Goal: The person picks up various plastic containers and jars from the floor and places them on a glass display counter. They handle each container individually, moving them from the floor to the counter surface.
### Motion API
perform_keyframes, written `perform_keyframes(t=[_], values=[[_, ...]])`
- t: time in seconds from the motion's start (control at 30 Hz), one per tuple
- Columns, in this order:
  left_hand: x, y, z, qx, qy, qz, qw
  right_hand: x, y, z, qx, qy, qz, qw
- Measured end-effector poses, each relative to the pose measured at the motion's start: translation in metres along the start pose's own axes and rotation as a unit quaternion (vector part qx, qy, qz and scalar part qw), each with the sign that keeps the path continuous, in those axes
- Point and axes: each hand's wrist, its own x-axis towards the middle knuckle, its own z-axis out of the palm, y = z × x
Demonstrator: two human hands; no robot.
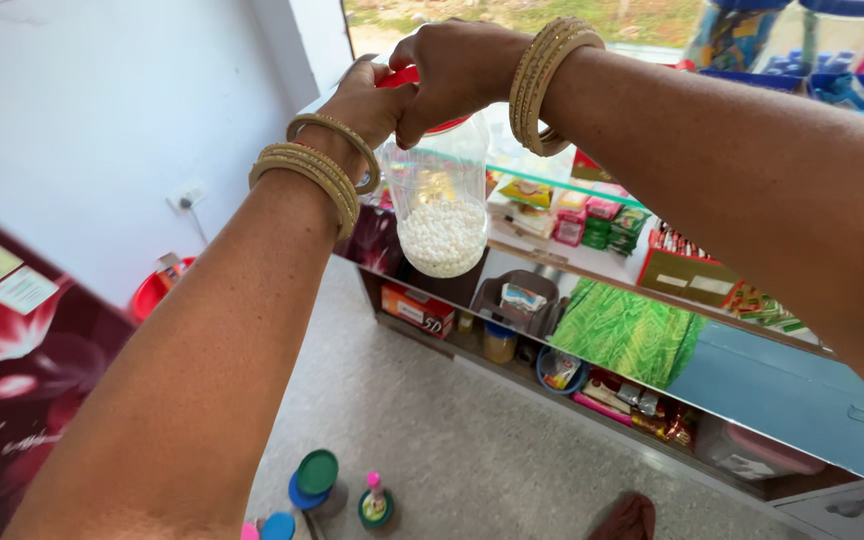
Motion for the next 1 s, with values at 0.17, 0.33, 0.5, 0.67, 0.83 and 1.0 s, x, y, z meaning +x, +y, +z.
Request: perform_keyframes(t=[0.17,0.33,0.5,0.67,0.83,1.0], values=[[0.045,0.004,0.019,0.035,0.003,0.019,0.999,0.015,0.043,-0.001,0.003,0.039,-0.004,0.999],[0.11,0.017,0.031,0.065,-0.041,0.038,0.996,0.039,0.083,-0.008,-0.011,0.064,0.008,0.998],[0.174,0.017,0.044,0.027,-0.097,0.086,0.991,0.069,0.12,-0.019,-0.038,0.077,0.03,0.996],[0.228,0.017,0.069,-0.01,-0.149,0.094,0.984,0.084,0.158,-0.02,-0.02,0.07,0.101,0.992],[0.267,0.016,0.108,-0.01,-0.171,0.101,0.98,0.085,0.2,-0.019,0.042,0.068,0.139,0.987],[0.3,0.013,0.141,-0.016,-0.179,0.093,0.979,0.091,0.242,-0.02,0.015,0.063,0.15,0.987]])
